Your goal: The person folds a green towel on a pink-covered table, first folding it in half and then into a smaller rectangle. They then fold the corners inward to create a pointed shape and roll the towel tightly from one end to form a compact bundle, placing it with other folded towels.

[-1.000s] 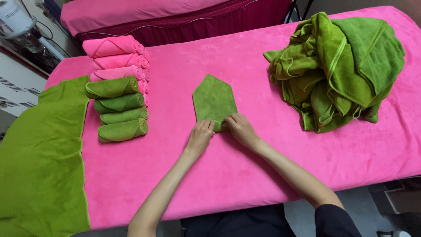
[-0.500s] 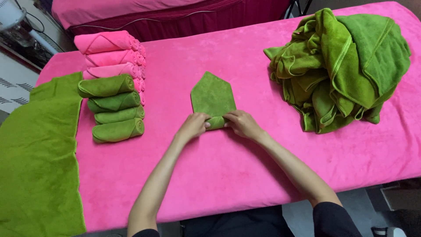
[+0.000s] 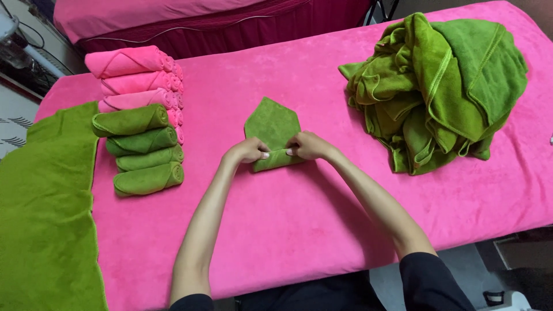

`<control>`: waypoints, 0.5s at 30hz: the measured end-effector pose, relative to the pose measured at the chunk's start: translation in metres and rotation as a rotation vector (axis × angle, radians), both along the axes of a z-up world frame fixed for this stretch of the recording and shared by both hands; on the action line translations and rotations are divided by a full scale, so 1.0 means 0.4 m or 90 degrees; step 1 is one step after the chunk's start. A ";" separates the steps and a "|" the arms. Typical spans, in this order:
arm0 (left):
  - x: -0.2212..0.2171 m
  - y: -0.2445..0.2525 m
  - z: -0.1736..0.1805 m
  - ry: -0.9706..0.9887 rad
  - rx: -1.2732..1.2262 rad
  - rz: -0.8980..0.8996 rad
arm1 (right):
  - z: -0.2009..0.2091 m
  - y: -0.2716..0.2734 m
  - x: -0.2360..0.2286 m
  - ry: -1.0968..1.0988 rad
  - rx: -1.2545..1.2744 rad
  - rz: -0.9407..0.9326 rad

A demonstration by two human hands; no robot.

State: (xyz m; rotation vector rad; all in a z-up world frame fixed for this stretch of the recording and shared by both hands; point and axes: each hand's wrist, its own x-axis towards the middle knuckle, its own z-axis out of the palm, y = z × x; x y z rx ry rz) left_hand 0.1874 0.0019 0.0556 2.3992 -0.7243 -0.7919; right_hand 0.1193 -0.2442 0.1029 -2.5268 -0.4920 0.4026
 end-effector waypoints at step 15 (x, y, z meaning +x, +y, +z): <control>-0.193 -0.017 -0.052 -0.519 0.001 -0.023 | -0.090 0.020 -0.038 -0.118 0.010 -0.001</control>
